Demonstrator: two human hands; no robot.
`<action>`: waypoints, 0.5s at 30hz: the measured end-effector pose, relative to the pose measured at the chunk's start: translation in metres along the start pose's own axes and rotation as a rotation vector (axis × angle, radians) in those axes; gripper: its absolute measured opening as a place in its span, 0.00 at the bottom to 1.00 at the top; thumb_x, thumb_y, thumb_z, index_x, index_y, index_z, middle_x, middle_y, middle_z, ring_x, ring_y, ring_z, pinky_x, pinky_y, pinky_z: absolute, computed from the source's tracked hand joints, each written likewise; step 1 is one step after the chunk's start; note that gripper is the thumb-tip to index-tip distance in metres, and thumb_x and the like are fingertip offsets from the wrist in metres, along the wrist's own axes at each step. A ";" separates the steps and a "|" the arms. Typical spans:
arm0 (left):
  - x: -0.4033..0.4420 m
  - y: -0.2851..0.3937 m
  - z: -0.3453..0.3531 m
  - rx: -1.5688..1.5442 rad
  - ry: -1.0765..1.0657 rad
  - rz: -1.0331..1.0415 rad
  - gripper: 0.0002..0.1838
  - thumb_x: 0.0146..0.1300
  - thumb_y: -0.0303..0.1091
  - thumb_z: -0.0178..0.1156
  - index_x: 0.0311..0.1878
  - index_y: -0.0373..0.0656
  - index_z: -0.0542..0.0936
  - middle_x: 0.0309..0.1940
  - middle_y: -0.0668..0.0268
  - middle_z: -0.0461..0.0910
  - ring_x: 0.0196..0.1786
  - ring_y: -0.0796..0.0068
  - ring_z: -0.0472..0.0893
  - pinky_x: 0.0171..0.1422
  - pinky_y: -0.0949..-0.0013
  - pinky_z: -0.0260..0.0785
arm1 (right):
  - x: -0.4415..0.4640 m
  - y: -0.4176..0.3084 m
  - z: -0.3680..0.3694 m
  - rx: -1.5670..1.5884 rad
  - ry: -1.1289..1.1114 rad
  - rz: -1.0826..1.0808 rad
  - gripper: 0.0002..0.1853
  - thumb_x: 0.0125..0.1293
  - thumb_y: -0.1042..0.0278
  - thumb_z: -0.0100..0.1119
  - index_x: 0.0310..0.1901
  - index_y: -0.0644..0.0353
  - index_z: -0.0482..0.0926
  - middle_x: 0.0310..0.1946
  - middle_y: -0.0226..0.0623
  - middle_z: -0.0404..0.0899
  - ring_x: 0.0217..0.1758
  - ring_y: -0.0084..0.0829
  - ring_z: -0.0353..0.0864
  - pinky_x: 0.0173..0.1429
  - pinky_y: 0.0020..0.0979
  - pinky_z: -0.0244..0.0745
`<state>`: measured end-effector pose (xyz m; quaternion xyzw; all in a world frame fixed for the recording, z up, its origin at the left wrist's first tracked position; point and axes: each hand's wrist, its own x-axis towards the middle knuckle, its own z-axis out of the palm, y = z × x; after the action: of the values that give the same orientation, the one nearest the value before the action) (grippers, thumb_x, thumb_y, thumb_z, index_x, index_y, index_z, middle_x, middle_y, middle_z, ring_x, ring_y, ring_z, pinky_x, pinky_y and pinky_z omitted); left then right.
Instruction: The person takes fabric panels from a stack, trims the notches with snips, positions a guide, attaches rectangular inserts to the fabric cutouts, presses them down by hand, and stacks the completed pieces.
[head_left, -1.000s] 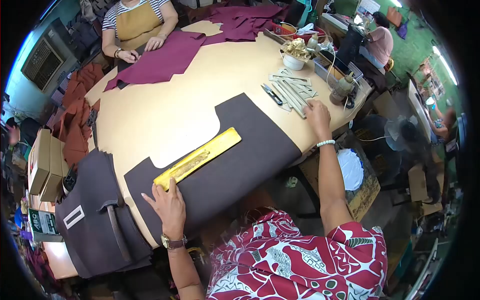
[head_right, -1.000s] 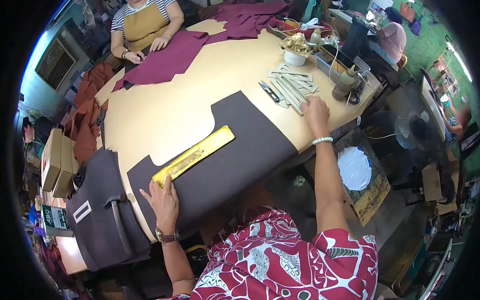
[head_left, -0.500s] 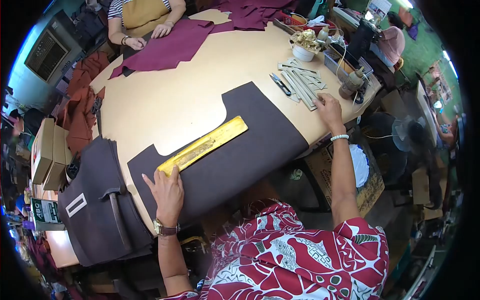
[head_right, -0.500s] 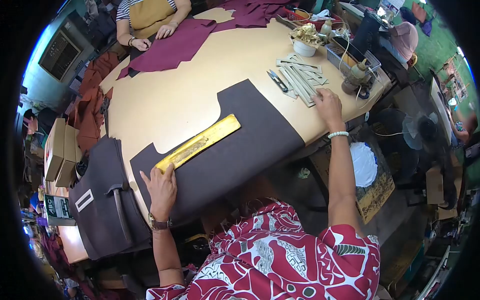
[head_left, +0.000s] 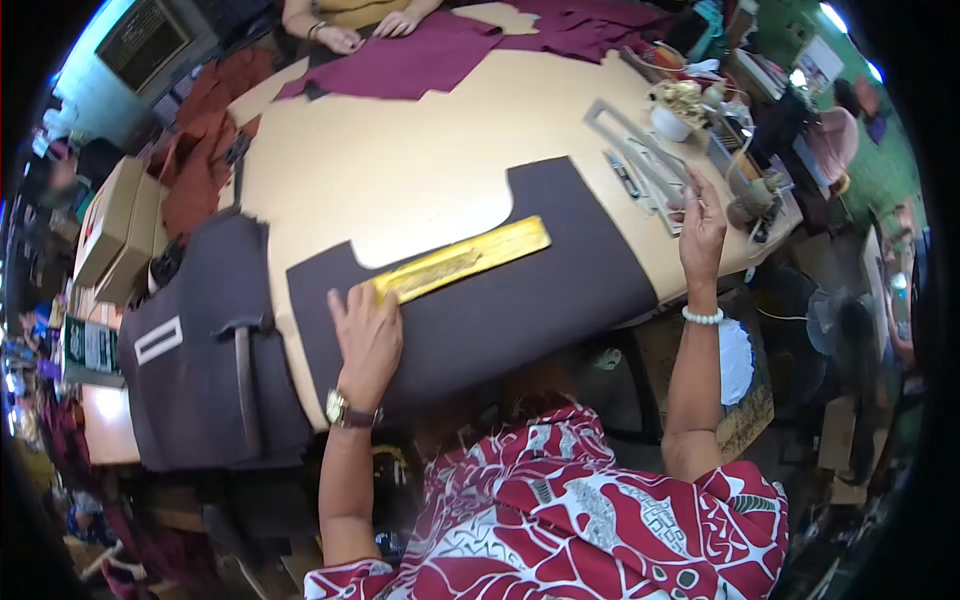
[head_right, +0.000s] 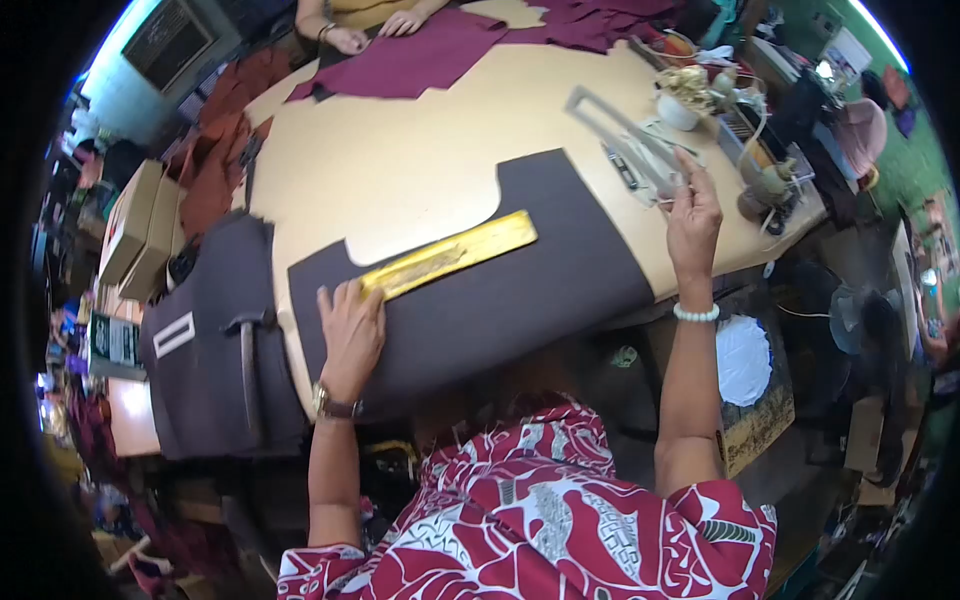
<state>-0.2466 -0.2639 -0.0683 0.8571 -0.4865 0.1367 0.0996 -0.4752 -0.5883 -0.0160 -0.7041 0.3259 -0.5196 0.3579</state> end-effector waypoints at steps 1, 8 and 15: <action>0.001 -0.003 -0.001 -0.073 -0.026 -0.005 0.06 0.60 0.31 0.54 0.35 0.41 0.78 0.33 0.58 0.72 0.46 0.58 0.72 0.58 0.47 0.62 | -0.016 -0.007 0.010 0.075 -0.112 0.058 0.17 0.66 0.75 0.50 0.57 0.60 0.73 0.32 0.33 0.79 0.35 0.23 0.78 0.34 0.24 0.74; 0.012 -0.038 0.008 -0.553 -0.130 -0.107 0.08 0.61 0.29 0.53 0.38 0.35 0.77 0.32 0.57 0.74 0.39 0.57 0.76 0.43 0.61 0.68 | -0.103 -0.020 0.081 0.304 -0.649 0.470 0.23 0.64 0.77 0.53 0.61 0.66 0.65 0.30 0.34 0.81 0.24 0.17 0.76 0.26 0.16 0.70; 0.009 -0.049 0.005 -0.852 -0.247 -0.175 0.12 0.60 0.30 0.58 0.44 0.34 0.79 0.32 0.61 0.73 0.34 0.72 0.74 0.40 0.69 0.68 | -0.108 -0.023 0.114 0.151 -0.629 0.431 0.22 0.65 0.74 0.53 0.59 0.69 0.65 0.27 0.36 0.82 0.21 0.16 0.75 0.24 0.17 0.70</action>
<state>-0.1999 -0.2479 -0.0722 0.7875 -0.4332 -0.1883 0.3960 -0.3902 -0.4674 -0.0733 -0.7160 0.3016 -0.2136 0.5922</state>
